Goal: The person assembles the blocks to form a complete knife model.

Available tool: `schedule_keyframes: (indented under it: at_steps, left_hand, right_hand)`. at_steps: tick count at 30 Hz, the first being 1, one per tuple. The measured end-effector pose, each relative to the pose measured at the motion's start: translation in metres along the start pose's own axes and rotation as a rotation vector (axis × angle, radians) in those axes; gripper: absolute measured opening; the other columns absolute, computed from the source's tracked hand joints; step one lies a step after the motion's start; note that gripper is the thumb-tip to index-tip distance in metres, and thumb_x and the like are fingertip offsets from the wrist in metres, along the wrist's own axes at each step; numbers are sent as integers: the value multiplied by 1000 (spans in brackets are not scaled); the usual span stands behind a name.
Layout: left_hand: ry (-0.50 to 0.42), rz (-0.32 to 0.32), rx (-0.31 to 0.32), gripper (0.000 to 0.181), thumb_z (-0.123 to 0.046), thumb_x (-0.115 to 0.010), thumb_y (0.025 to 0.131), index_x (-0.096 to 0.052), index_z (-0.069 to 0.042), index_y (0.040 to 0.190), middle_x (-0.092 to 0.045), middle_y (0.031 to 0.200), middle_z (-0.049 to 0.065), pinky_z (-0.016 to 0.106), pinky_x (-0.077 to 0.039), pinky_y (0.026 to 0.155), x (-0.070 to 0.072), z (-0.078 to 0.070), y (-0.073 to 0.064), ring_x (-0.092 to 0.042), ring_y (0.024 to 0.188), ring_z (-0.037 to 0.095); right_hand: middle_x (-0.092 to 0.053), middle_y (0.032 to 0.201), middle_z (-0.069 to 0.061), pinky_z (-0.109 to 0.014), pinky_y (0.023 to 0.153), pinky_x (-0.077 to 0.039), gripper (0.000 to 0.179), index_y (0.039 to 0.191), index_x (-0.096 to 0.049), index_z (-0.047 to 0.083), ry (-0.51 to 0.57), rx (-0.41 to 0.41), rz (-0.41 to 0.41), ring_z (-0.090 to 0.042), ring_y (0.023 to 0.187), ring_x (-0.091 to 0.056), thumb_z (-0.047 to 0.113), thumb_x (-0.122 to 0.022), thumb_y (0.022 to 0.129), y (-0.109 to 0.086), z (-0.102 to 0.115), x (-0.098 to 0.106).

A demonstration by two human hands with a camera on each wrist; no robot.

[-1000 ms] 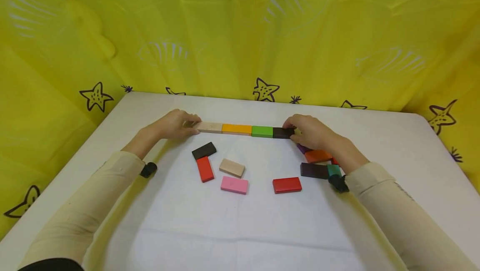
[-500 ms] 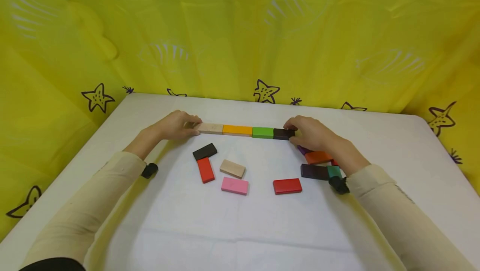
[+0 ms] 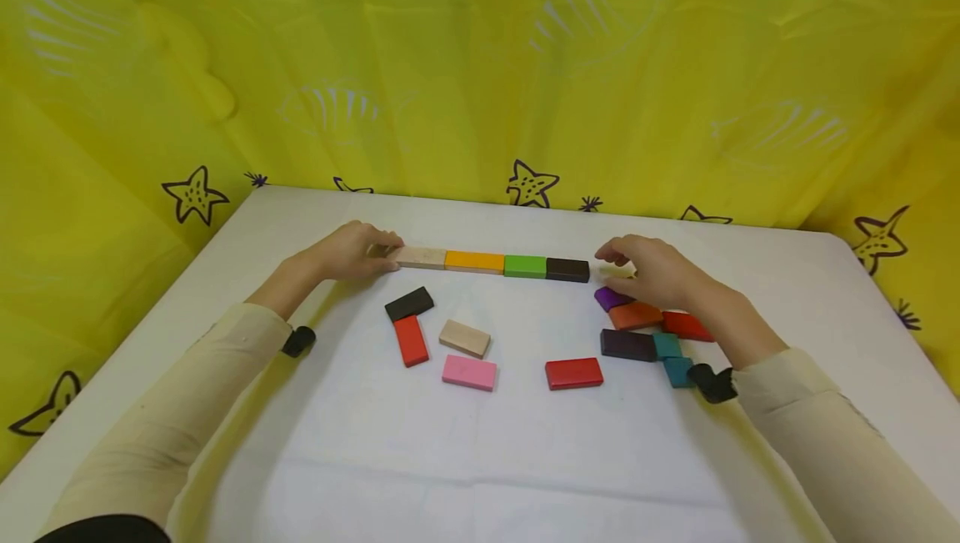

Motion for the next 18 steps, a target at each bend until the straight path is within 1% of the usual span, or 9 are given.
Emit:
schedule_keyframes:
  at_steps: [1, 3, 5, 6, 8, 12, 18]
  left_hand:
    - [-2, -1, -1, 41, -17, -73, 96, -67, 1, 132, -67, 131, 17, 37, -44, 86, 0, 0, 0, -55, 92, 24]
    - [-7, 1, 2, 40, -17, -73, 97, -67, 1, 132, -70, 120, 16, 36, -42, 82, 0, 0, 1, -52, 88, 24]
    - [-5, -1, 3, 39, -17, -73, 96, -67, 0, 131, -70, 111, 14, 35, -41, 80, 0, 0, 0, -51, 85, 22]
    - [-5, -2, 2, 38, -17, -73, 96, -68, 0, 130, -70, 109, 14, 35, -41, 79, 0, 0, 0, -51, 84, 22]
    - [-4, -3, 0, 38, -17, -72, 97, -68, 0, 130, -70, 110, 14, 34, -41, 80, 0, 0, 0, -51, 85, 22]
    - [-3, -4, -8, 38, -16, -72, 97, -68, 1, 131, -69, 126, 16, 36, -44, 85, 0, 0, 0, -55, 91, 24]
    - [-2, -4, -16, 36, -15, -72, 96, -68, 0, 129, -69, 126, 16, 38, -45, 86, 0, 0, 0, -55, 91, 25]
  right_hand:
    - [-64, 124, -22, -56, 91, -54, 42, 133, -60, -4, 3, -4, 3, -41, 115, -59, 14, -71, 97, -2, -2, 0]
    - [-65, 123, -22, -56, 90, -55, 42, 133, -59, -5, 4, -2, 7, -41, 114, -60, 14, -71, 96, -7, -5, 1]
    - [-66, 123, -22, -55, 90, -55, 42, 132, -59, -6, 5, 13, 4, -41, 114, -60, 12, -72, 95, -11, -8, 1]
    - [-66, 122, -21, -55, 89, -55, 42, 131, -59, -6, 6, 21, -1, -41, 114, -61, 10, -72, 95, -13, -9, 2]
    - [-67, 121, -20, -54, 89, -56, 41, 130, -60, -6, 11, 41, -15, -40, 113, -61, 7, -73, 93, -16, -10, 3]
    - [-68, 120, -18, -52, 87, -56, 39, 128, -62, -5, 23, 64, -36, -38, 111, -63, 4, -73, 93, -22, -13, 4]
    - [-68, 119, -17, -52, 87, -56, 38, 128, -63, -5, 48, 62, -18, -36, 109, -63, 1, -72, 91, -26, -16, 1]
Point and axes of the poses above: each hand's wrist, its own y-axis towards the middle knuckle, its own x-axis out of the back of the hand, z = x × y, the point moved 5 cm from there along y, towards the middle knuckle
